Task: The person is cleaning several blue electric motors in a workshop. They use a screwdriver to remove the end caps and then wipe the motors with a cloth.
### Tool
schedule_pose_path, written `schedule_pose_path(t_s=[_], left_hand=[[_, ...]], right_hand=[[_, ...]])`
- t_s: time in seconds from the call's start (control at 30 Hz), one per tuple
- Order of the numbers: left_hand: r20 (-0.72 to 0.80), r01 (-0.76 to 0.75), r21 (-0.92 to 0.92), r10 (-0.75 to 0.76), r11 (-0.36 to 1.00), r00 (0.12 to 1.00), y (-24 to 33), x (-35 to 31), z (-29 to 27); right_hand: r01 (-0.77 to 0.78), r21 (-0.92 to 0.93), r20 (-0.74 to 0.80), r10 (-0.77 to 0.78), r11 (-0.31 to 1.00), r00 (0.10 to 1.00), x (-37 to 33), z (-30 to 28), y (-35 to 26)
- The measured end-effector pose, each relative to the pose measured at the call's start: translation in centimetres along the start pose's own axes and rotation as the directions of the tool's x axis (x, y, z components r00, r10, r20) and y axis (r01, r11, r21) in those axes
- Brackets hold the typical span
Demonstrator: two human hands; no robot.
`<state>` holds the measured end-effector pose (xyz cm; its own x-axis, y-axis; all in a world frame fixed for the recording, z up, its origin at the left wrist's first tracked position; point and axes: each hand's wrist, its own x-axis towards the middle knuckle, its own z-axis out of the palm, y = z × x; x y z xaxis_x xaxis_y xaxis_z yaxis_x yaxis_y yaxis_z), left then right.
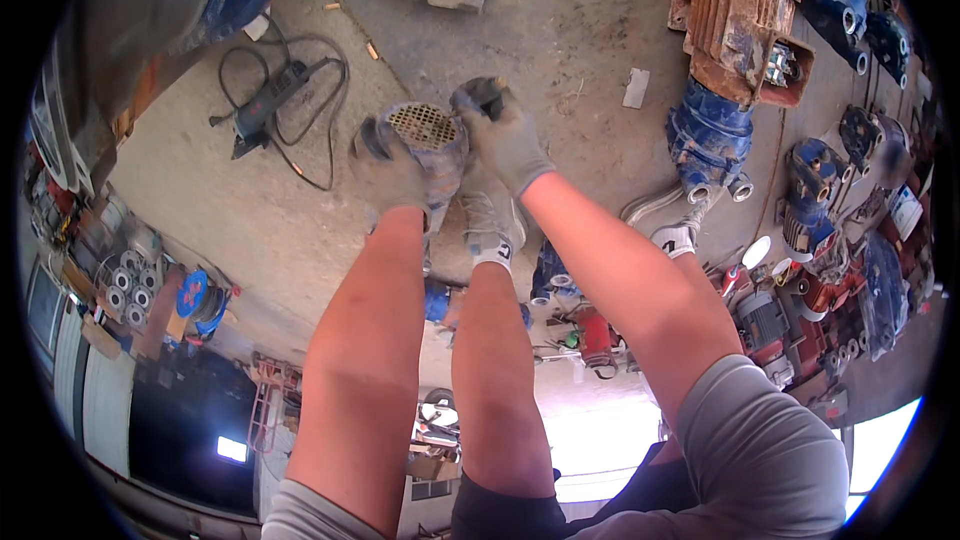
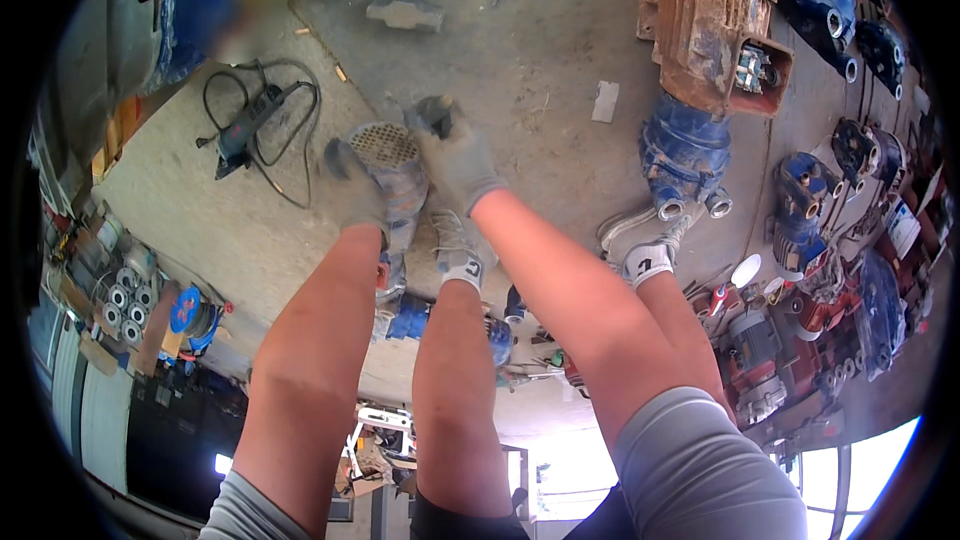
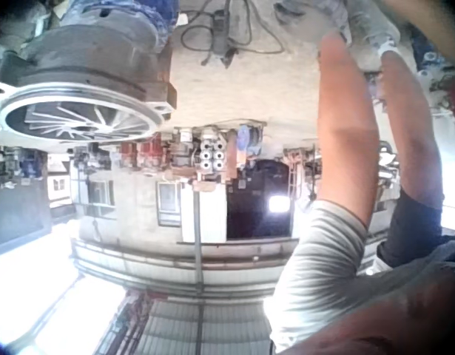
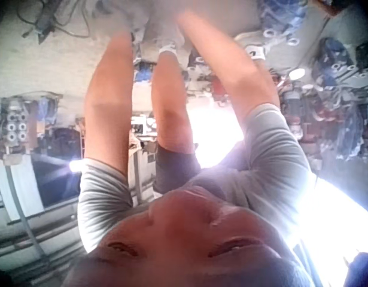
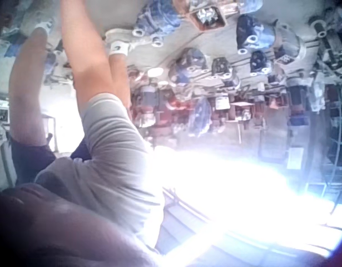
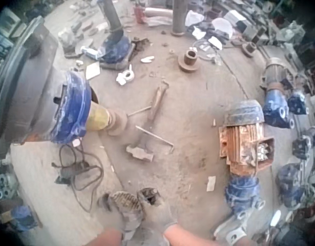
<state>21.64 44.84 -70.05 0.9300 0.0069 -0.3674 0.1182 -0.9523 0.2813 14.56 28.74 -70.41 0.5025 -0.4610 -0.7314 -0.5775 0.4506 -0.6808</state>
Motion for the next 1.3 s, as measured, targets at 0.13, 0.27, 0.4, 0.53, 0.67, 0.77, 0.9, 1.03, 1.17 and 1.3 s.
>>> schedule_pose_path(t_s=[0.13,0.27,0.4,0.53,0.67,0.77,0.9,1.03,1.17,1.3], left_hand=[[0.023,-0.003,-0.043,0.004,0.999,1.000,0.5,0.2,-0.3],[0.025,0.016,-0.017,-0.016,1.000,1.000,1.1,0.3,-0.7],[0.015,0.018,-0.034,-0.017,0.999,1.000,0.6,0.6,-0.5],[0.034,0.021,-0.027,-0.020,0.999,0.999,1.6,0.5,-0.7],[0.032,-0.019,-0.015,0.020,1.000,0.999,1.0,0.7,-0.1],[0.030,0.012,0.013,-0.012,1.000,0.999,-0.2,0.1,-0.4],[0.024,-0.005,0.022,0.004,1.000,1.000,0.4,0.5,-0.5],[0.015,-0.024,0.024,0.024,0.999,1.000,0.5,0.3,-0.6],[0.007,-0.055,0.031,0.055,0.998,0.998,-0.5,0.4,-0.2],[0.016,-0.038,0.037,0.038,0.999,0.999,-0.2,0.3,-0.2]], right_hand=[[0.263,-0.212,0.188,-0.225,0.941,0.956,-0.8,-0.6,-0.2],[0.298,-0.250,0.294,-0.221,0.921,0.930,0.1,-0.1,-0.8],[0.321,-0.450,0.357,-0.162,0.833,0.920,4.0,2.8,-2.4],[0.009,-0.720,0.218,0.213,0.694,0.952,10.6,6.9,-3.8],[-0.029,-0.675,0.087,0.119,0.737,0.989,11.5,6.2,-3.5],[-0.101,-0.387,0.095,0.148,0.916,0.984,7.0,3.8,-4.6],[-0.187,0.188,0.074,0.176,0.964,0.982,1.8,0.1,-1.8],[-0.077,0.219,0.131,0.049,0.973,0.990,-1.2,-1.4,1.5],[0.047,-0.037,0.248,-0.037,0.998,0.968,-1.4,-1.5,1.1],[0.359,-0.353,0.418,-0.198,0.864,0.887,1.7,-0.1,-1.8]])
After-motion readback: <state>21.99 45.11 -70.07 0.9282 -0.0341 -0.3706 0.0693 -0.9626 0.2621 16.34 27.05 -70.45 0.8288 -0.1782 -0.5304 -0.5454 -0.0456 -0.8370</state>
